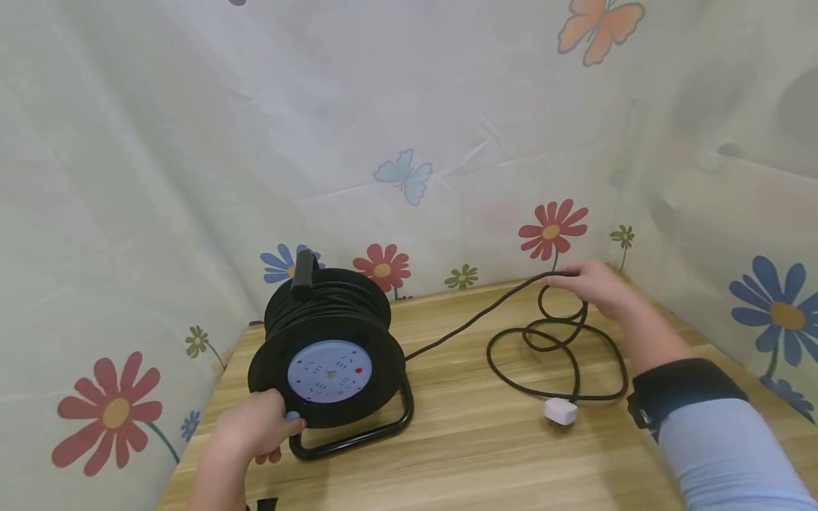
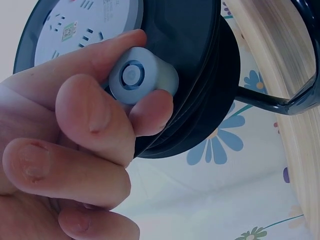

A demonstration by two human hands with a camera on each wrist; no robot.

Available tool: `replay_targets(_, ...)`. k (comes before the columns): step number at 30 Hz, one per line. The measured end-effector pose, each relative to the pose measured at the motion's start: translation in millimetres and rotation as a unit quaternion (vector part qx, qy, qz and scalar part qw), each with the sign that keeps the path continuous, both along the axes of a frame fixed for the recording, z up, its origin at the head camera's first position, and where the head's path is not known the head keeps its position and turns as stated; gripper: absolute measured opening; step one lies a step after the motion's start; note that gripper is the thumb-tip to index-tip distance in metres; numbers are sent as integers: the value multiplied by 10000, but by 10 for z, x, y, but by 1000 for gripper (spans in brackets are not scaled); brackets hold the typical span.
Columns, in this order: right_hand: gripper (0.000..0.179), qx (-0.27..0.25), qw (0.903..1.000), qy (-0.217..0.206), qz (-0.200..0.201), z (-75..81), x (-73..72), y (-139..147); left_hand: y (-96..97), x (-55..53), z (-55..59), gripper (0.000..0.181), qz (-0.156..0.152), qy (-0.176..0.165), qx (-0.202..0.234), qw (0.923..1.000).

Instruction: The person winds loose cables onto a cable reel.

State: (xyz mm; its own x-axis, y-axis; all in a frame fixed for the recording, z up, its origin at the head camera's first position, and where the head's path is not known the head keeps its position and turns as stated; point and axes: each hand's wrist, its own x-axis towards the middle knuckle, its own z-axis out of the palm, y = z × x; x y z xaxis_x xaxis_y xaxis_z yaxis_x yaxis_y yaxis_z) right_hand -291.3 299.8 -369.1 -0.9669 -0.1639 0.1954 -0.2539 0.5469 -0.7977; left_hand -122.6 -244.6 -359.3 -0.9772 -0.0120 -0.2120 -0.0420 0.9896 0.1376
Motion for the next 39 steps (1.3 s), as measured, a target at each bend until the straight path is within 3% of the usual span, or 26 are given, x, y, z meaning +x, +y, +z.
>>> replay_targets(3, 58, 147, 9995, 258, 79, 22, 15, 43, 8, 14, 6, 40, 18, 0, -10, 10000)
replay_targets(8, 42, 577, 9926, 1066, -97, 12, 0, 28, 23, 24, 9, 39, 26, 15, 5, 10000)
replay_targets(11, 36, 687, 9890, 1292, -190, -12, -20, 10, 20, 26, 15, 39, 43, 23, 14, 10000)
replay_targets(29, 29, 857, 9880, 1284, 9, -19, 43, -42, -8, 32, 74, 36, 49, 49, 88, 9999)
replay_targets(39, 32, 848, 9902, 1096, 172, -116, 24, -139, -65, 78, 164, 35, 160, 193, 356, 9990)
